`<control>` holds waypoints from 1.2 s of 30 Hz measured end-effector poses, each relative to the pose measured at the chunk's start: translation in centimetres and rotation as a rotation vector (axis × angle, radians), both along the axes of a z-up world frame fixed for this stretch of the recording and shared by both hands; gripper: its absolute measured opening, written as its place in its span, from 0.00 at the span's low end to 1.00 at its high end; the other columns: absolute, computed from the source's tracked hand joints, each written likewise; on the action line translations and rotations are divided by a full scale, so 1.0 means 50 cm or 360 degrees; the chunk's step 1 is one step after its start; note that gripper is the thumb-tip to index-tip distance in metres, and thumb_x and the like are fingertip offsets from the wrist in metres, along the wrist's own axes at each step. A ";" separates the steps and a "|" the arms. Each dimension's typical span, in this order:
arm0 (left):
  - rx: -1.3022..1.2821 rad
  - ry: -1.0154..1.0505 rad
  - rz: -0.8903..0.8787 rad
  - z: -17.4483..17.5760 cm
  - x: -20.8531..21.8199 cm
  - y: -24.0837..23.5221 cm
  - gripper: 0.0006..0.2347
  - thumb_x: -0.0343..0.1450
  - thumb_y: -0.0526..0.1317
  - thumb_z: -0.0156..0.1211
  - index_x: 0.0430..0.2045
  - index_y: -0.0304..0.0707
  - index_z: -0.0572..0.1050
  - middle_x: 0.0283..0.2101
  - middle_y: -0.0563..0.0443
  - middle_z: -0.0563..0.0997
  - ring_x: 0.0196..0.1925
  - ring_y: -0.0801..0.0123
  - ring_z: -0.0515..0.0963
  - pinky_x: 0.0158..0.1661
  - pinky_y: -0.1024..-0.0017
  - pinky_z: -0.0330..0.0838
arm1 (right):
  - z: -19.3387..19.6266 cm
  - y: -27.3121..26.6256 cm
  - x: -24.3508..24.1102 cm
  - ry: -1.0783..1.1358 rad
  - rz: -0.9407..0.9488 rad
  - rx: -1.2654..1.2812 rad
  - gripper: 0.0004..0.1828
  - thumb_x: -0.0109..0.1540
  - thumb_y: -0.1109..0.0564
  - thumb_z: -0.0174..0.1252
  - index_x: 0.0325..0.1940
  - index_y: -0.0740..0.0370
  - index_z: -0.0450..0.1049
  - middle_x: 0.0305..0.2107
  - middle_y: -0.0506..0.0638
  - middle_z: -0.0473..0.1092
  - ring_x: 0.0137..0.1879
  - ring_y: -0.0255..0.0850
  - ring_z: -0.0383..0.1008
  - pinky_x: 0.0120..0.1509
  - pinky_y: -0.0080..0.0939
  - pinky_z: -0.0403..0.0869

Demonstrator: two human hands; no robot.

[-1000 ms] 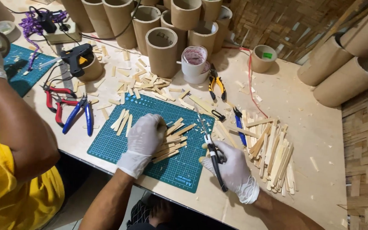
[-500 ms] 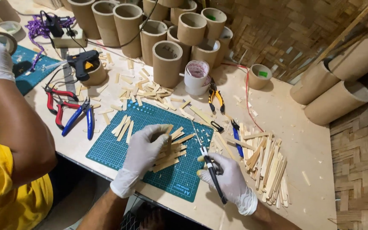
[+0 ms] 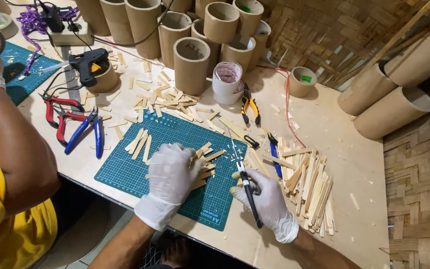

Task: Cutting small wooden sticks with scissors to prepare them for a craft project

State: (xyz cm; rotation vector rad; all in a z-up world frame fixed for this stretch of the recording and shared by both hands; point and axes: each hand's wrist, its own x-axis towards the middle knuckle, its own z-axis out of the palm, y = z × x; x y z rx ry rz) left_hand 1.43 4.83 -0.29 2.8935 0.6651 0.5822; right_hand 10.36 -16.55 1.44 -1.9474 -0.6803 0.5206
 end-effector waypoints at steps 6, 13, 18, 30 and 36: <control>-0.0591 0.0046 -0.0070 -0.031 0.014 0.009 0.09 0.73 0.44 0.61 0.24 0.44 0.82 0.27 0.52 0.80 0.28 0.60 0.77 0.28 0.60 0.71 | -0.008 -0.003 0.005 -0.0044 -0.0002 0.0063 0.15 0.55 0.57 0.71 0.46 0.57 0.82 0.20 0.42 0.70 0.21 0.30 0.64 0.26 0.31 0.68; -0.0578 0.0040 -0.0003 -0.013 0.002 0.026 0.06 0.66 0.45 0.72 0.34 0.52 0.85 0.32 0.57 0.83 0.34 0.63 0.82 0.28 0.63 0.76 | -0.006 -0.004 0.003 -0.0071 0.0005 0.0053 0.15 0.55 0.56 0.72 0.46 0.56 0.82 0.17 0.41 0.69 0.20 0.30 0.61 0.26 0.31 0.64; -0.1735 -0.0566 -0.0245 0.056 -0.013 -0.005 0.07 0.65 0.34 0.72 0.34 0.38 0.84 0.34 0.50 0.84 0.30 0.75 0.79 0.29 0.79 0.79 | 0.001 -0.007 0.004 0.0114 0.0144 0.0115 0.14 0.57 0.58 0.67 0.47 0.59 0.81 0.16 0.41 0.66 0.18 0.31 0.62 0.22 0.31 0.67; -0.2551 -0.0804 -0.0070 0.065 -0.022 -0.086 0.06 0.66 0.30 0.70 0.33 0.29 0.87 0.36 0.46 0.89 0.33 0.70 0.83 0.35 0.74 0.82 | 0.017 -0.023 0.001 0.0370 0.0342 0.0034 0.24 0.53 0.56 0.72 0.53 0.58 0.82 0.23 0.40 0.67 0.25 0.29 0.62 0.31 0.29 0.61; -0.2498 -0.0863 -0.0259 0.033 -0.029 -0.091 0.16 0.65 0.31 0.70 0.48 0.29 0.85 0.30 0.51 0.85 0.32 0.73 0.81 0.36 0.73 0.83 | 0.007 -0.025 0.008 0.0315 0.0331 -0.0113 0.22 0.53 0.55 0.66 0.53 0.56 0.82 0.25 0.41 0.70 0.29 0.32 0.68 0.37 0.31 0.67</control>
